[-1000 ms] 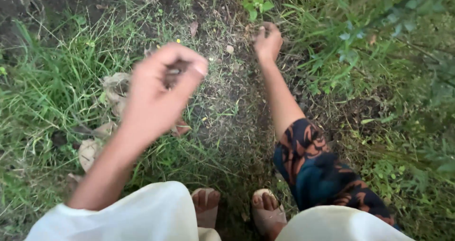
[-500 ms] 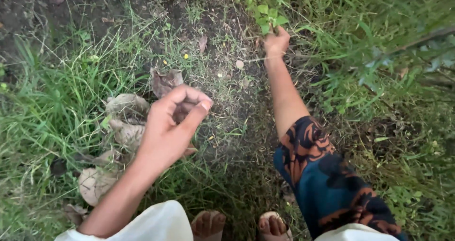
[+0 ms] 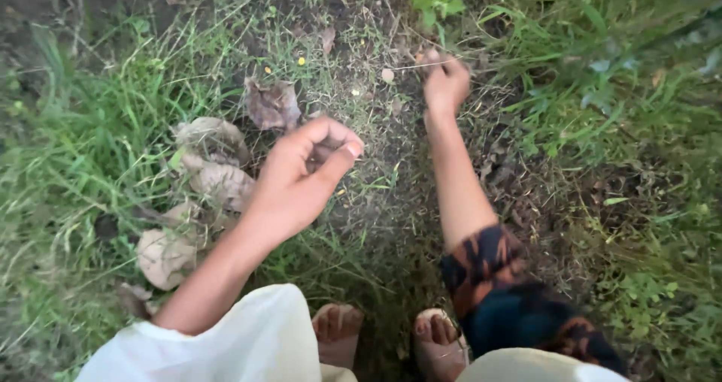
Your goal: Picking weeds and grass by hand from an outdoor area.
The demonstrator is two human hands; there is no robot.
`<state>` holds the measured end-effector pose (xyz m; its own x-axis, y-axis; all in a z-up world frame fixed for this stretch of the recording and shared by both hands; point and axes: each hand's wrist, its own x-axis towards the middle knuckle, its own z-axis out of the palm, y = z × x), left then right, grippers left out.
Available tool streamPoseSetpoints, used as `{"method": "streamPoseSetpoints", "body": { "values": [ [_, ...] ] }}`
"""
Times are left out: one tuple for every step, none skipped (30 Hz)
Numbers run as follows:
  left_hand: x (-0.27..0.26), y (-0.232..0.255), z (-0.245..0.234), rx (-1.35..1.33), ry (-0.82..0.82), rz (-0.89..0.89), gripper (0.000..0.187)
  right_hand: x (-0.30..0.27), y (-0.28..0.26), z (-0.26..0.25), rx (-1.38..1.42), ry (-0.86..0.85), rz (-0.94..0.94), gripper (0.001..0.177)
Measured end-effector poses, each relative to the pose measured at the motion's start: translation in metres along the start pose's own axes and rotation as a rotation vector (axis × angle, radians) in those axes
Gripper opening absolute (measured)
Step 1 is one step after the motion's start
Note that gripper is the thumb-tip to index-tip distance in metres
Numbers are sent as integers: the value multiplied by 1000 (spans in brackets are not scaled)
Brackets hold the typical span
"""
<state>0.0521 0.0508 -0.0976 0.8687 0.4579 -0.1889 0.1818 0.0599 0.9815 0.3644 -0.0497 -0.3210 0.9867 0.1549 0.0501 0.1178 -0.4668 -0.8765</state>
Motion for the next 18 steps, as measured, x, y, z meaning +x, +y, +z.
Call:
{"method": "streamPoseSetpoints", "body": {
  "values": [
    [-1, -5, 2, -9, -2, 11, 9, -16, -2, -12, 10, -35, 46, 25],
    [-3, -10, 4, -18, -4, 22, 9, -32, -3, -23, 19, -71, 91, 26],
    [-5, -19, 5, -21, -7, 19, 9, -55, -8, -31, 15, -69, 94, 26],
    [-6, -27, 6, -7, -32, 19, 12, -77, -13, -40, 195, -139, -40, 16],
    [-5, -35, 8, 8, -61, 24, 15, -97, -20, -48, 375, -206, -175, 12],
    [-5, -42, 12, 6, -68, 25, 15, -123, -45, -59, 371, -199, -175, 12],
    [-5, -50, 15, 20, -56, 24, 19, -149, -72, -67, 302, -245, -156, 10],
    [-5, -57, 17, 33, -44, 22, 25, -176, -99, -74, 232, -291, -139, 8],
    [-8, -61, 19, 38, -49, 25, 25, -192, -102, -74, 236, -285, -139, 8],
    [-11, -65, 21, 52, -27, 18, 36, -208, -106, -74, 272, -313, -239, 12],
    [-10, -69, 24, 61, -2, 19, 50, -220, -111, -74, 305, -343, -349, 18],
    [-14, -71, 20, 62, -3, 29, 50, -230, -112, -69, 306, -337, -357, 18],
    [-15, -74, 22, -45, -45, 47, 45, -234, -112, -69, 278, -337, -400, 18],
    [-15, -78, 25, -151, -88, 65, 40, -239, -111, -68, 249, -336, -443, 19],
    [-19, -63, 24, -165, -91, 75, 40, -236, -112, -73, 236, -334, -453, 19],
    [-24, -48, 22, -38, -56, -13, 35, -234, -112, -77, 217, -364, -451, 17],
    [-32, -33, 13, 102, -13, -112, 31, -237, -114, -76, 214, -403, -440, 17],
    [-37, -22, 10, 102, -7, -113, 31, -235, -121, -81, 217, -409, -442, 17]
  ]
}}
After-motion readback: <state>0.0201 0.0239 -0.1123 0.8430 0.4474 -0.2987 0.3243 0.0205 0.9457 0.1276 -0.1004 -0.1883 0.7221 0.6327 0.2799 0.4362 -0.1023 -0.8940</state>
